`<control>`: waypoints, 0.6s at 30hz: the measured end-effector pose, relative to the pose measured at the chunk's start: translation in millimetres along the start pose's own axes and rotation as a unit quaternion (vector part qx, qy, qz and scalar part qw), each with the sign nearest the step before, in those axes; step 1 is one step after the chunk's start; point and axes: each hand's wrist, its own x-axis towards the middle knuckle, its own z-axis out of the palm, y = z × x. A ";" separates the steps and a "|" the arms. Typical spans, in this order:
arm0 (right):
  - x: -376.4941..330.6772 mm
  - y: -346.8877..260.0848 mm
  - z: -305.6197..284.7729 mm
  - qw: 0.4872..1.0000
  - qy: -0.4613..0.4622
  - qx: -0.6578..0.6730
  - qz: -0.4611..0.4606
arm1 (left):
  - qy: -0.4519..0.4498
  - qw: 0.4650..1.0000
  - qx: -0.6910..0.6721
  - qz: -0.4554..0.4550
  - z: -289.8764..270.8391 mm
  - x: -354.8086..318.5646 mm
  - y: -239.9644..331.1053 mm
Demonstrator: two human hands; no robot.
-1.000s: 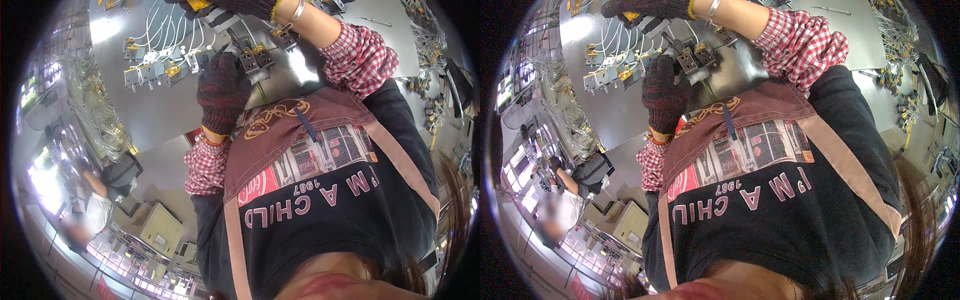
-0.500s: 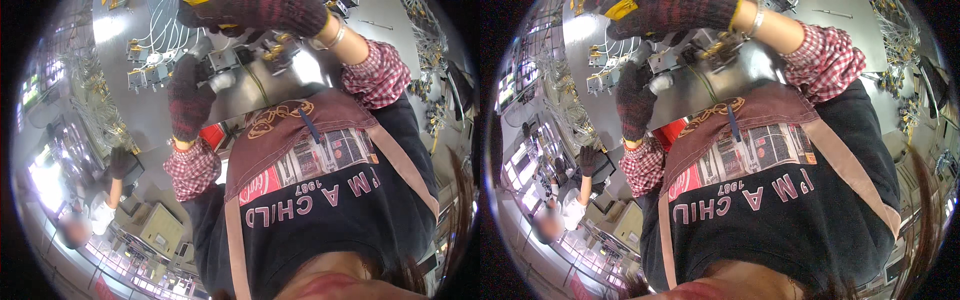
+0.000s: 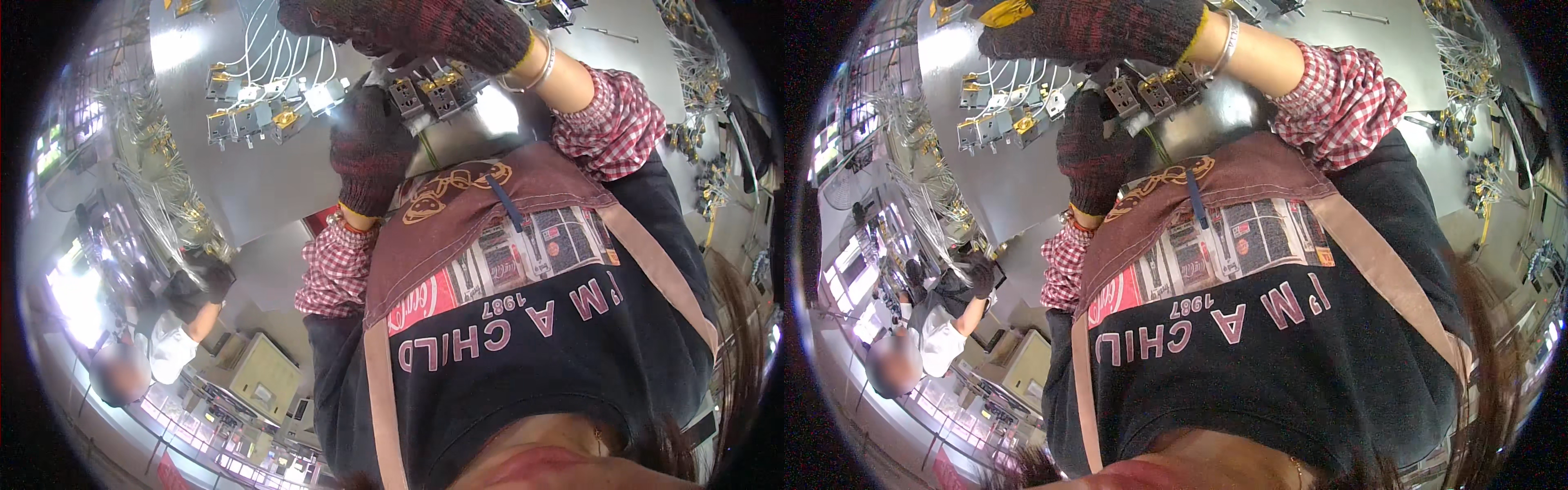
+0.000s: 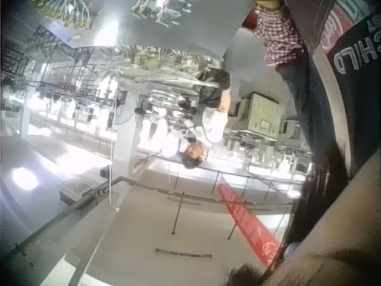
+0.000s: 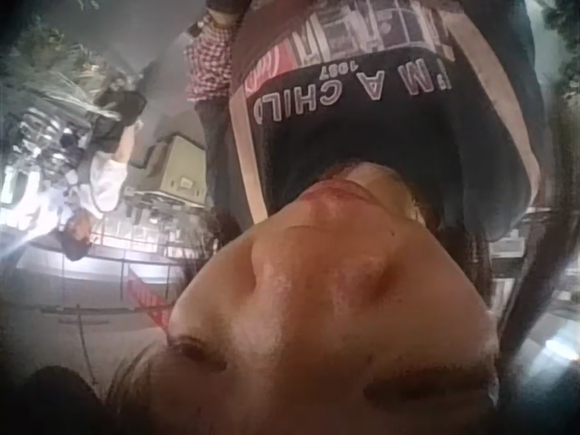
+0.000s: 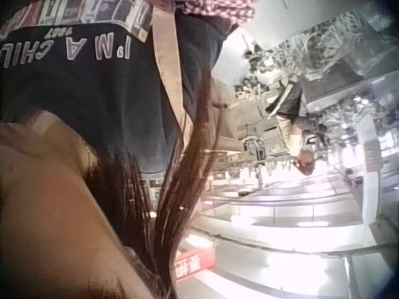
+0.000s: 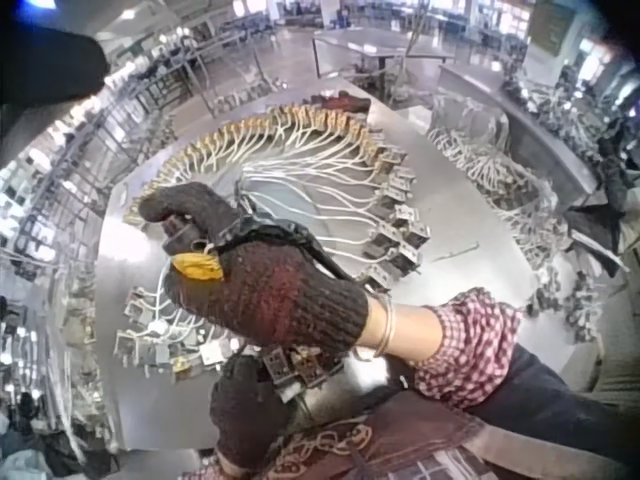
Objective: Manually assemble and inspect wire connectors on a circular production jig at a manufacturing station.
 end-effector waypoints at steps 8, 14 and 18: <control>0.2 2.0 22.0 0.954 -0.150 0.214 0.145 | 0.043 0.998 -0.042 0.029 -0.2 -2.6 -6.1; 16.7 -7.9 -19.6 0.914 -0.127 0.095 0.374 | 0.054 0.997 -0.028 0.040 3.7 3.3 2.0; 19.0 -4.0 -18.9 0.897 -0.131 0.094 0.411 | 0.032 0.998 -0.034 0.030 0.3 2.8 1.2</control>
